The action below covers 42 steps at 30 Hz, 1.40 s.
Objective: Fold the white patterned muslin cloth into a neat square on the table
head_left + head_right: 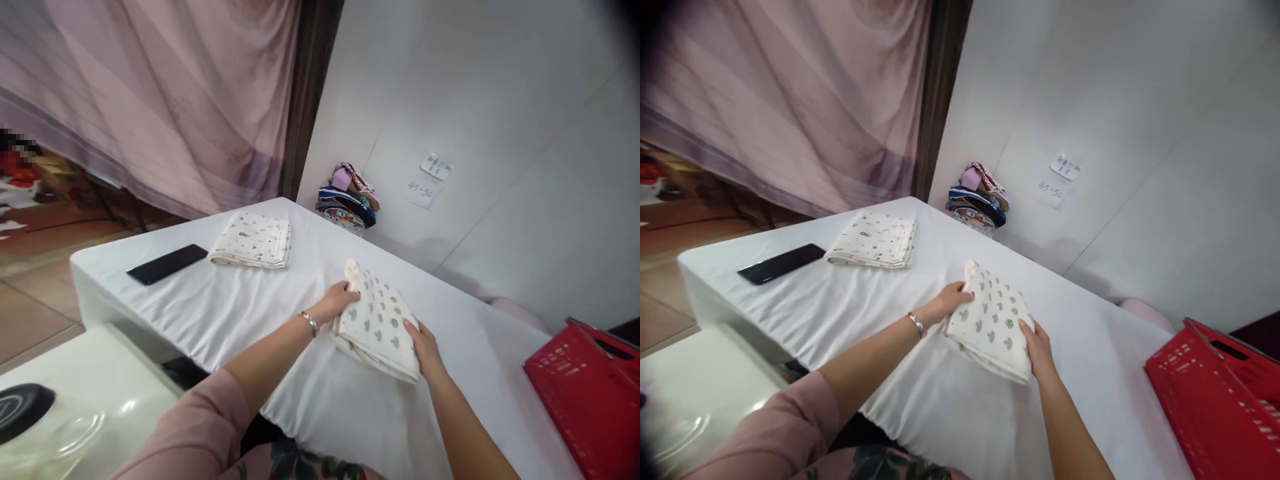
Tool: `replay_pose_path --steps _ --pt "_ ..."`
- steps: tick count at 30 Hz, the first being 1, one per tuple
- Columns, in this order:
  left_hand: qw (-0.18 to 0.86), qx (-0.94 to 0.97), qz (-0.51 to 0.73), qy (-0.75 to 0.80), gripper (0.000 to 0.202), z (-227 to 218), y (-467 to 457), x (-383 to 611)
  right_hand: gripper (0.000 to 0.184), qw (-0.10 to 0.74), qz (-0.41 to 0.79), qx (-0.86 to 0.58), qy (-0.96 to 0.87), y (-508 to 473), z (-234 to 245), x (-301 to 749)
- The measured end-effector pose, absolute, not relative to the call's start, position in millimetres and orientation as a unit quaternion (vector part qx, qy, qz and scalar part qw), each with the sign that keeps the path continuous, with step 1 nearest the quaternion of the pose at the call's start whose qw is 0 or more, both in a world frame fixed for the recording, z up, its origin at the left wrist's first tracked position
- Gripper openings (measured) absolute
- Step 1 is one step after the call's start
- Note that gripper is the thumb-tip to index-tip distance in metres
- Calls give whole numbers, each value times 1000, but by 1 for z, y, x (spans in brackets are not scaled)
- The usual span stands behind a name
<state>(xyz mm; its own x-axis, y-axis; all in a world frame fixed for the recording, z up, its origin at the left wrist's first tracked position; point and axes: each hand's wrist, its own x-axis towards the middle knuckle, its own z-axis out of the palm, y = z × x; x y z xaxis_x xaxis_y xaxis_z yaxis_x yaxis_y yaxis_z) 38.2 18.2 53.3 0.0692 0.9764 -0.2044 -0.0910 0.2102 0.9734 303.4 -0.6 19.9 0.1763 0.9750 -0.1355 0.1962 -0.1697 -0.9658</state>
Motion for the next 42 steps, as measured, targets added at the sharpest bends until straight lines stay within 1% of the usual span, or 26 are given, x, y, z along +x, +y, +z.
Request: replay_pose_path --steps 3,6,9,12,17,20,23,26,29,31,34,39,42 --pt "579 442 447 520 39 59 38 14 59 449 431 -622 -476 22 24 283" --pt "583 410 419 562 45 50 44 -5 68 375 443 -663 -474 41 18 268" --pt "596 383 391 587 50 34 36 -15 69 318 433 -686 -491 44 8 262" --pt "605 374 387 587 54 25 24 -20 71 315 415 -687 -506 35 2 264" --pt "583 372 391 607 69 19 14 -26 86 290 431 -699 -492 12 0 277" --pt "555 382 388 629 75 15 12 -28 91 283 435 -689 -505 0 0 284" --pt "514 400 387 653 70 12 8 -27 86 285 389 -699 -528 -10 -1 287" --pt "464 426 381 677 55 10 4 -24 75 306 344 -703 -541 -17 -3 287" --pt "416 454 364 699 39 8 2 -22 71 317 360 -693 -539 -19 -5 283" --pt "391 469 351 710 33 7 2 -20 71 320 368 -687 -538 -17 -7 280" --pt "365 483 336 721 32 7 3 -17 70 326 359 -677 -553 -14 -11 277" --pt "286 535 277 745 35 7 8 -18 62 339 349 -673 -557 -11 -19 275" --pt "274 549 242 751 42 7 11 -19 61 336 363 -675 -548 -10 -22 274"
